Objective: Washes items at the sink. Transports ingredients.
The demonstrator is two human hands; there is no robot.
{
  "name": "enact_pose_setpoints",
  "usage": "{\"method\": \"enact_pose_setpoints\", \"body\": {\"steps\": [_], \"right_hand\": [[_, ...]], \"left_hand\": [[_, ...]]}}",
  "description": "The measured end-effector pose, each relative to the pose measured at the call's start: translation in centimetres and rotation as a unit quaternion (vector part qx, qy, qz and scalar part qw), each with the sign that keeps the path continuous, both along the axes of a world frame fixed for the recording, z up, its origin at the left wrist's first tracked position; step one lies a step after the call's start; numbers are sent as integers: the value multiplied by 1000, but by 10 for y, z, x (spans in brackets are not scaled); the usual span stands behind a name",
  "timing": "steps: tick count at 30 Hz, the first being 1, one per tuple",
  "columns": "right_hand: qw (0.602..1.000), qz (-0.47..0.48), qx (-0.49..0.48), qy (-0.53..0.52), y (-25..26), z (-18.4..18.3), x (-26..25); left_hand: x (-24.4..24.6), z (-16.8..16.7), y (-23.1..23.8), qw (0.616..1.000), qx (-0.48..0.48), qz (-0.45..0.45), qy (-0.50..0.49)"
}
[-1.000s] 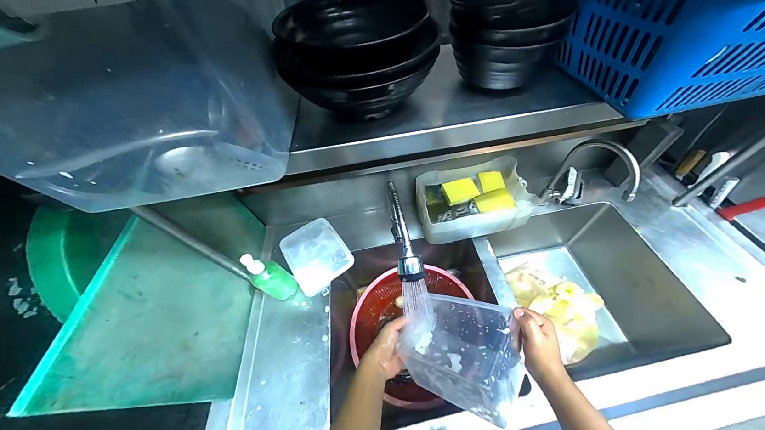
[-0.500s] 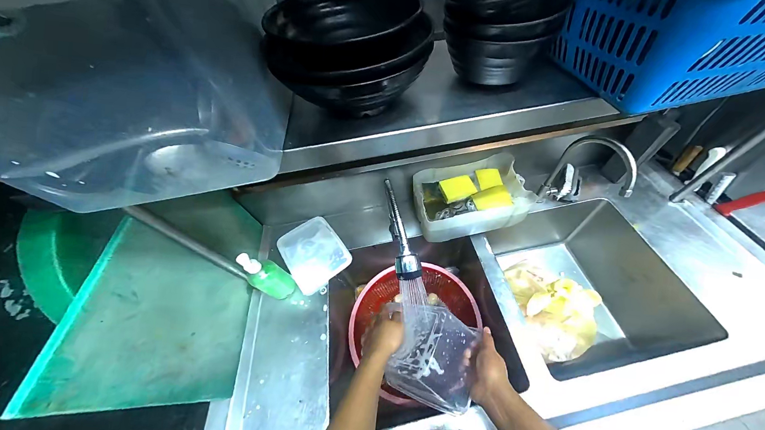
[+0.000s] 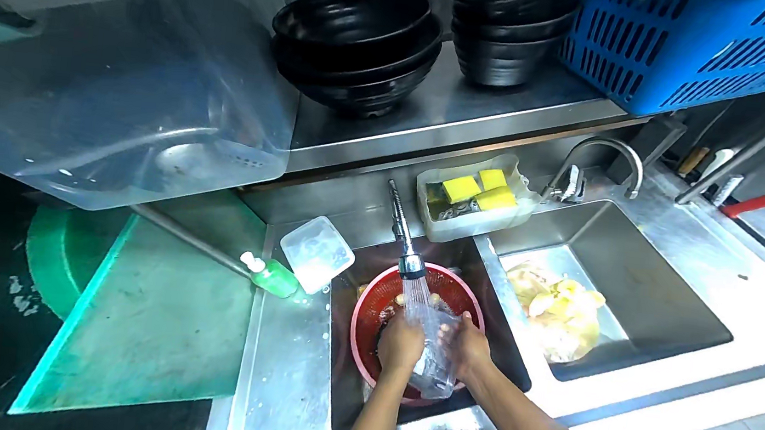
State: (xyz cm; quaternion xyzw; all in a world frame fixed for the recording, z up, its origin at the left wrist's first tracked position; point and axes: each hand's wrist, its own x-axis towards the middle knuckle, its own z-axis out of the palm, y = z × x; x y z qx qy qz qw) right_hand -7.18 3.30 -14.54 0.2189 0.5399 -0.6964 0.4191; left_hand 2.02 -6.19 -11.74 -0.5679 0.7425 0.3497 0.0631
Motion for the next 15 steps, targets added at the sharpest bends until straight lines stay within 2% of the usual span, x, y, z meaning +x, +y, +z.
{"method": "enact_pose_setpoints", "body": {"steps": [4, 9, 12, 15], "right_hand": [[997, 68, -39, 14, -23, 8, 8], [984, 152, 48, 74, -50, 23, 16], [978, 188, 60, 65, -56, 28, 14], [973, 216, 63, 57, -60, 25, 15]], "left_hand": [[14, -13, 14, 995, -83, 4, 48], [37, -25, 36, 986, -114, -61, 107], [51, -32, 33, 984, -41, -42, 171], [58, -28, 26, 969, 77, 10, 236]]}}
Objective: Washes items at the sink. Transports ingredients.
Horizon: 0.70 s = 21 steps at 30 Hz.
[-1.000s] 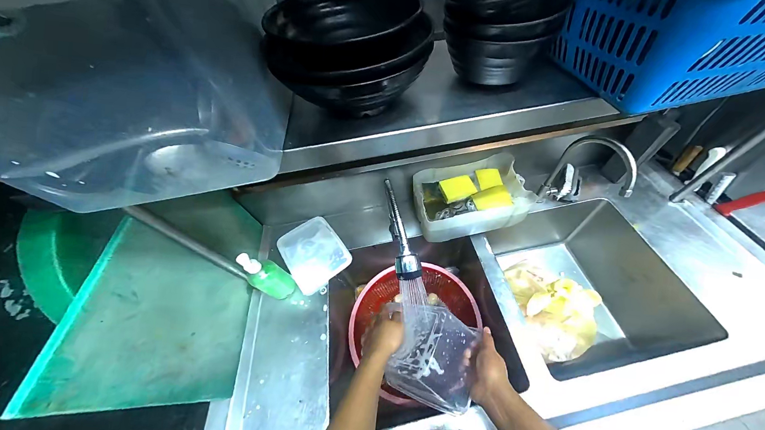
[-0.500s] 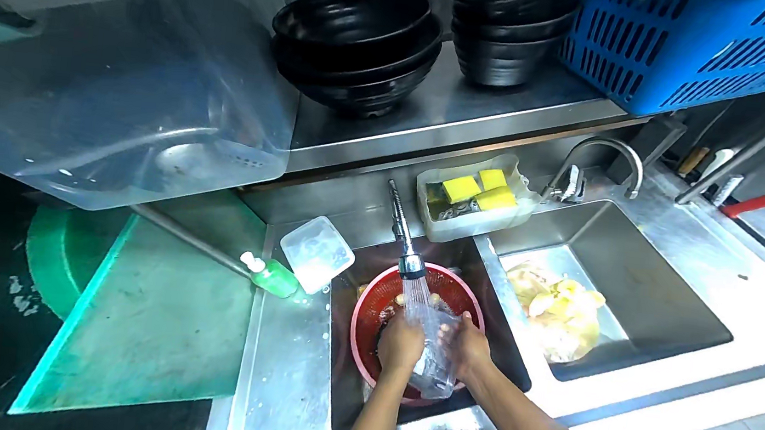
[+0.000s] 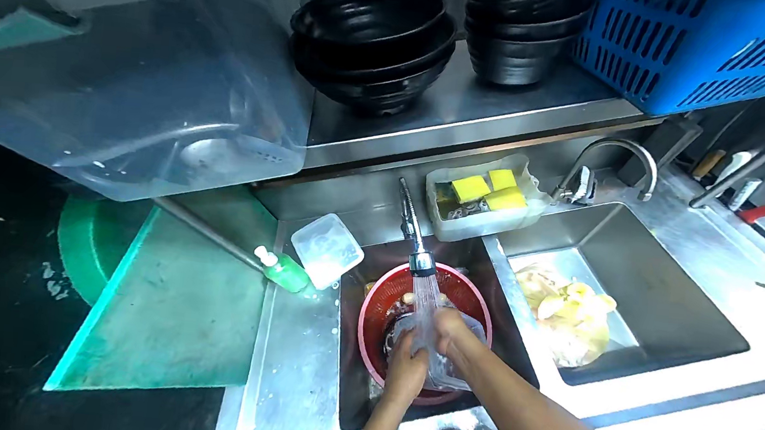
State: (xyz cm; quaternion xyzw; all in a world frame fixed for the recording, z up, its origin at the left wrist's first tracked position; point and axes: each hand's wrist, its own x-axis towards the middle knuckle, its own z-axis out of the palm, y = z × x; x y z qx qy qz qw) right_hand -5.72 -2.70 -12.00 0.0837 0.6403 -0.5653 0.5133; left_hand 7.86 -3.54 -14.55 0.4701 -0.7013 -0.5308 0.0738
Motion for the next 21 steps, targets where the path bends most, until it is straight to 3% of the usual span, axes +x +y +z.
{"method": "enact_pose_setpoints", "body": {"steps": [3, 15, 21], "right_hand": [[1000, 0, -17, -23, -2, 2, 4], [989, -49, -70, -122, 8, 2, -8], [982, -85, -72, -154, 8, 1, -4]], "left_hand": [[0, 10, 2, 992, 109, 40, 50], [-18, -1, 7, 951, 275, 124, 63], [-19, 3, 22, 898, 371, 221, 89]]}}
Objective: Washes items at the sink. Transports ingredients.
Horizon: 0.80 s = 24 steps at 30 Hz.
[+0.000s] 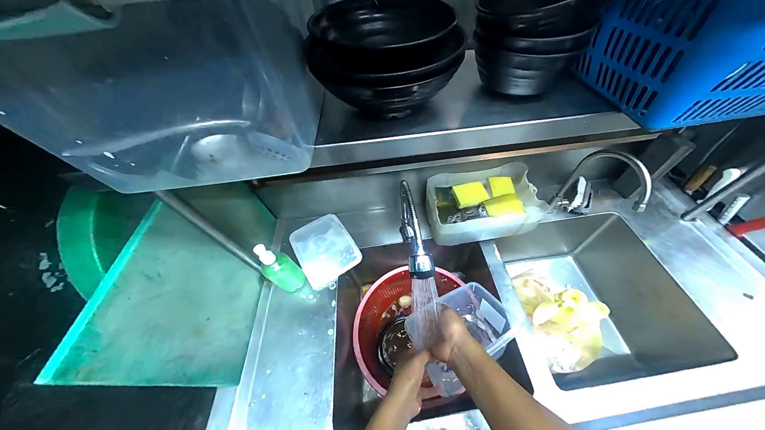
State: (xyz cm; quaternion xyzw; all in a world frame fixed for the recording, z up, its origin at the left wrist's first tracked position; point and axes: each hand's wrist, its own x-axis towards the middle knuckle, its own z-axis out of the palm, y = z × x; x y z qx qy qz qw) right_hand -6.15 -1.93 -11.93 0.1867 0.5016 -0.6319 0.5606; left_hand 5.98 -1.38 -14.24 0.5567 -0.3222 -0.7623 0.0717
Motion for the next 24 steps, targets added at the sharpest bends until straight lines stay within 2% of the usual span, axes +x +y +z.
{"method": "enact_pose_setpoints", "body": {"steps": [7, 9, 10, 12, 14, 18, 21, 24], "right_hand": [[1000, -4, 13, -19, -2, 4, 6], [999, -10, 31, 35, -3, 12, 3], [995, -12, 39, 95, -3, 19, 0], [970, -1, 37, 239, -3, 33, -9], [938, 47, -22, 342, 1, 48, -21], [895, 152, -68, 413, -7, 79, -32], [852, 255, -60, 452, -20, 68, -40], [783, 352, 16, 513, -30, 51, -46]], "left_hand": [[2, 1, 12, 992, 91, 84, 23], [2, 5, 13, 991, 99, 91, 21], [3, 7, 14, 991, 100, 92, 20], [3, 13, 15, 990, 100, 93, 18], [4, 17, 16, 990, 104, 97, 19], [1, 12, 18, 989, 106, 98, 27], [-2, 9, 15, 990, 103, 98, 24], [-2, 7, 13, 988, 111, 104, 22]]}}
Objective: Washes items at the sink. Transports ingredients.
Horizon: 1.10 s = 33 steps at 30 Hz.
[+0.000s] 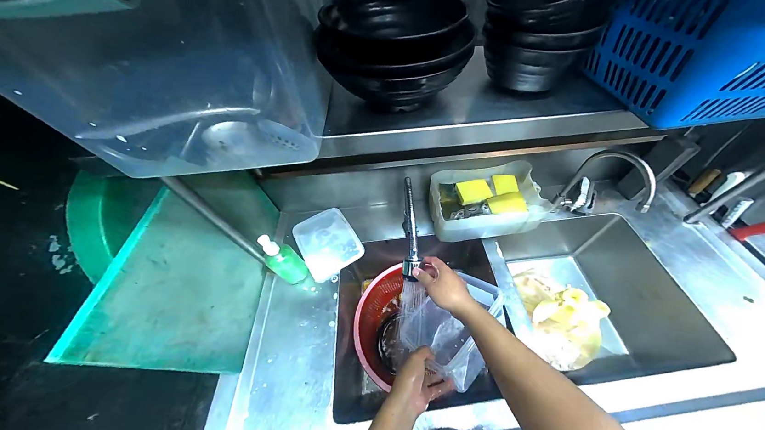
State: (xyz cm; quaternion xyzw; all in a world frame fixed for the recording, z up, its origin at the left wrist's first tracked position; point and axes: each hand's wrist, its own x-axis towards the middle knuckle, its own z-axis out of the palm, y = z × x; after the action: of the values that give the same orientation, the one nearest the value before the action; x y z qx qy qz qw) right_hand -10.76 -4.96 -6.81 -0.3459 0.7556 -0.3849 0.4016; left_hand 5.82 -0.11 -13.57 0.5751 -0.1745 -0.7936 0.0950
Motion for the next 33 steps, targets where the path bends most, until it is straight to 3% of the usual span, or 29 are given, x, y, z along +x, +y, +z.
{"method": "enact_pose_setpoints", "body": {"steps": [4, 9, 13, 16, 20, 24, 33], "right_hand": [[999, -8, 21, 40, -5, -17, -1], [980, -92, -26, -175, 12, -34, 13], [885, -188, -7, -426, 17, -62, 26], [817, -317, 1, -482, 16, -77, 33], [816, -253, 67, -515, 12, -83, 38], [808, -307, 42, -500, 4, -75, 41], [823, -258, 7, -506, 1, -60, 35]], "left_hand": [[7, -10, -7, 1000, 1, 12, -10], [18, -13, -12, 999, -10, 23, -19], [15, -18, -17, 999, -34, 3, -22], [11, -16, -19, 999, -40, -13, -14], [13, -13, -24, 998, -54, -39, 2], [17, -12, -34, 996, -65, -57, 16], [22, -16, -51, 993, -74, -84, 24]]}}
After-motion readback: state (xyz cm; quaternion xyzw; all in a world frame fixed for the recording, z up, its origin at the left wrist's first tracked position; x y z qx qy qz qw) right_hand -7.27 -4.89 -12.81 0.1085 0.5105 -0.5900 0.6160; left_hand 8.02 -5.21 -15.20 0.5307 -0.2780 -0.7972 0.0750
